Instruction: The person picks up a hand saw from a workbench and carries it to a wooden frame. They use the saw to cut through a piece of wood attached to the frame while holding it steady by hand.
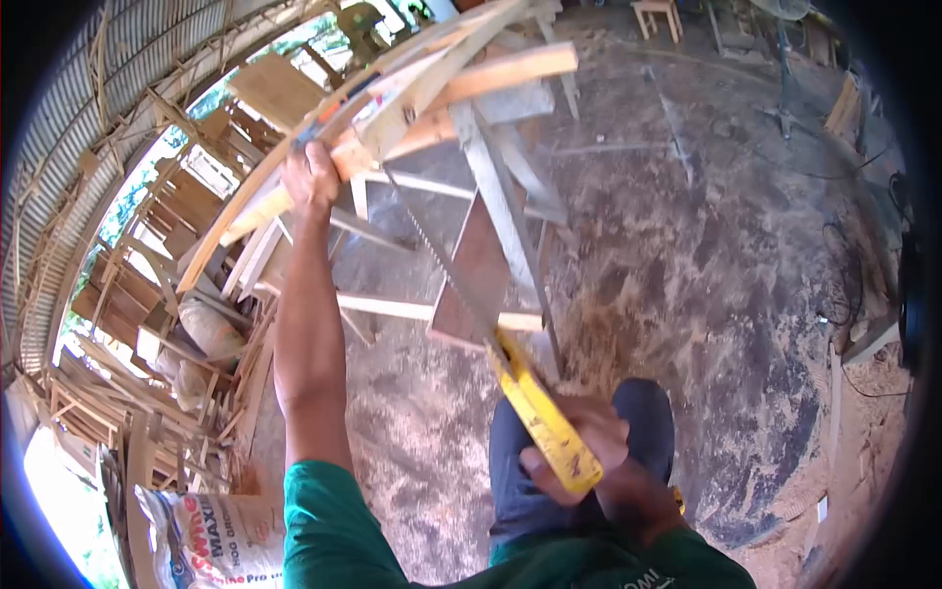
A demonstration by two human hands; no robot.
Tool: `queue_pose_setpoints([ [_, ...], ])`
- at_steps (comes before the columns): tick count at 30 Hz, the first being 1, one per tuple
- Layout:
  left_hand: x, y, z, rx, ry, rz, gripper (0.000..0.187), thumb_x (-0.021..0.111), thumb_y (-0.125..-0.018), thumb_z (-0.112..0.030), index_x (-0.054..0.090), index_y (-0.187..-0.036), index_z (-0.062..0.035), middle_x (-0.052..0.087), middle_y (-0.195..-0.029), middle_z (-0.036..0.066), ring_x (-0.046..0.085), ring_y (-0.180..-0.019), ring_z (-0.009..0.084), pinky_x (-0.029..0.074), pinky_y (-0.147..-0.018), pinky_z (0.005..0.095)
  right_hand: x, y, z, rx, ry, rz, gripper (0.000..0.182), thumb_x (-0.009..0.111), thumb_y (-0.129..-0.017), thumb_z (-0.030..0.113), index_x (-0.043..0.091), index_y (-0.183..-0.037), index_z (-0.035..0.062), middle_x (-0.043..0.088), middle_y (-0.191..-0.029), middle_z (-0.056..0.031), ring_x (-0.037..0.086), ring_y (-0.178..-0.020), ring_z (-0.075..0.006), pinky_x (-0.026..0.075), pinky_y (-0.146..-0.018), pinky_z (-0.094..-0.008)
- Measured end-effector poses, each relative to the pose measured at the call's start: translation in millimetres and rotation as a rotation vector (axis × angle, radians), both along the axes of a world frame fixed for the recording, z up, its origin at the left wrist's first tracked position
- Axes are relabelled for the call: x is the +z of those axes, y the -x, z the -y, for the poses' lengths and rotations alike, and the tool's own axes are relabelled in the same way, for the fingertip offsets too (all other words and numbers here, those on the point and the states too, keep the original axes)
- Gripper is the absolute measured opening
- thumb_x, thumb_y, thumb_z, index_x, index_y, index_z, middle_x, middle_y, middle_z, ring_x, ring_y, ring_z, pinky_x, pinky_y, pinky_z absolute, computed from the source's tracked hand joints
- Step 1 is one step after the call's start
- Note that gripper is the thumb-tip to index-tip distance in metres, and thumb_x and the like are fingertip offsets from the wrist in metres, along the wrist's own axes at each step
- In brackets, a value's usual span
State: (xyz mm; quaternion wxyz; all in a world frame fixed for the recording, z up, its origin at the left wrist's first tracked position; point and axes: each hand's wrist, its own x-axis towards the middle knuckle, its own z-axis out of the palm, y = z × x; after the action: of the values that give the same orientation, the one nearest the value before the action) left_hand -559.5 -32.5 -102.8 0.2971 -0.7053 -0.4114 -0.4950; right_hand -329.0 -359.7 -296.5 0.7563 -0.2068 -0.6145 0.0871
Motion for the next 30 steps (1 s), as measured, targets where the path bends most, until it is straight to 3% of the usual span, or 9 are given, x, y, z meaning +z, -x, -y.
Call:
queue_pose_setpoints([
  [5,0,4,-1,-0.046,0.062,-0.059,0.035,0.038,-0.082,-0.022,0.064,-0.069,-0.0021,0.063,-0.073,0.023,0.059,-0.07,0.0436,0.046,-0.069,0.0478,-36,-24,68,0.15,0.221,0.111,0.043,0.076,-0.068,0.018,0.06,-0.099,-0.0058,0.064,-0.078,-0.015,0.067,-0.066,-0.0291,0.053,-0.058,-0.0345],
  [6,-2,0,4,-0.086,0.106,0.01,0.035,0.038,-0.082,-0.022,0.064,-0.068,-0.0021,0.062,-0.072,0.024,0.06,-0.071,0.0432,0.047,-0.07,0.0472,-32,-23,71,0.223,0.033,-0.053,0.019,0.079,-0.067,0.008,0.065,-0.075,-0.0024,0.066,-0.074,-0.018,0.068,-0.064,-0.0254,0.055,-0.054,-0.0324],
  [11,0,-9,12,-0.047,0.051,0.052,0.039,0.037,-0.083,-0.026,0.064,-0.067,-0.002,0.062,-0.074,0.025,0.06,-0.073,0.0439,0.047,-0.072,0.0476,-11,0,58,0.22,-0.035,-0.131,0.018,0.078,-0.068,0.009,0.065,-0.077,0.0003,0.066,-0.074,-0.0162,0.066,-0.062,-0.0241,0.054,-0.052,-0.0313],
  [14,-4,-2,0,0.069,0.131,0.021,0.041,0.037,-0.082,-0.03,0.065,-0.07,-0.0021,0.061,-0.075,0.028,0.059,-0.074,0.0464,0.045,-0.074,0.0512,-9,-18,78,0.116,0.251,0.413,0.032,0.077,-0.065,0.015,0.054,-0.081,-0.0007,0.062,-0.07,-0.0155,0.063,-0.055,-0.0277,0.053,-0.052,-0.0339],
  [18,4,-11,4,0.013,0.152,0.104,0.043,0.037,-0.081,-0.031,0.066,-0.072,-0.0009,0.061,-0.076,0.027,0.058,-0.077,0.0454,0.044,-0.076,0.0489,-16,-21,97,0.083,0.002,-0.006,0.022,0.073,-0.065,0.014,0.057,-0.074,0.0012,0.059,-0.065,-0.0093,0.057,-0.047,-0.0244,0.047,-0.043,-0.0332],
  [20,0,-5,-2,0.073,0.136,0.089,0.044,0.036,-0.08,-0.031,0.067,-0.073,-0.0005,0.062,-0.08,0.026,0.058,-0.078,0.0446,0.045,-0.074,0.0461,-10,-38,118,0.204,0.17,0.153,0.037,0.074,-0.074,0.018,0.056,-0.105,0.0077,0.065,-0.094,-0.0167,0.066,-0.082,-0.038,0.054,-0.067,-0.0443],
  [24,5,-5,-7,0.052,0.084,0.059,0.042,0.036,-0.08,-0.03,0.067,-0.073,-0.002,0.062,-0.084,0.026,0.058,-0.077,0.0441,0.045,-0.073,0.0466,-13,-22,101,-0.373,0.155,0.11,0.027,0.075,-0.068,0.02,0.059,-0.08,0.0013,0.057,-0.063,-0.0067,0.057,-0.053,-0.0192,0.047,-0.051,-0.0281],
  [25,-1,-2,-5,0.072,0.117,0.016,0.042,0.036,-0.081,-0.029,0.068,-0.073,-0.0024,0.062,-0.085,0.026,0.059,-0.077,0.0438,0.045,-0.073,0.0464,-7,-14,120,-0.401,0.611,-0.324,0.03,0.075,-0.069,0.024,0.059,-0.081,0.0016,0.057,-0.064,-0.0063,0.056,-0.055,-0.0186,0.047,-0.054,-0.0275],
  [30,3,-6,3,-0.068,0.144,0.056,0.042,0.036,-0.082,-0.03,0.064,-0.071,-0.001,0.061,-0.074,0.027,0.059,-0.075,0.045,0.044,-0.074,0.05,-6,-46,114,-0.183,0.095,-0.051,0.031,0.077,-0.065,0.021,0.059,-0.081,0.0012,0.059,-0.071,-0.011,0.061,-0.057,-0.0233,0.05,-0.051,-0.0329],
])
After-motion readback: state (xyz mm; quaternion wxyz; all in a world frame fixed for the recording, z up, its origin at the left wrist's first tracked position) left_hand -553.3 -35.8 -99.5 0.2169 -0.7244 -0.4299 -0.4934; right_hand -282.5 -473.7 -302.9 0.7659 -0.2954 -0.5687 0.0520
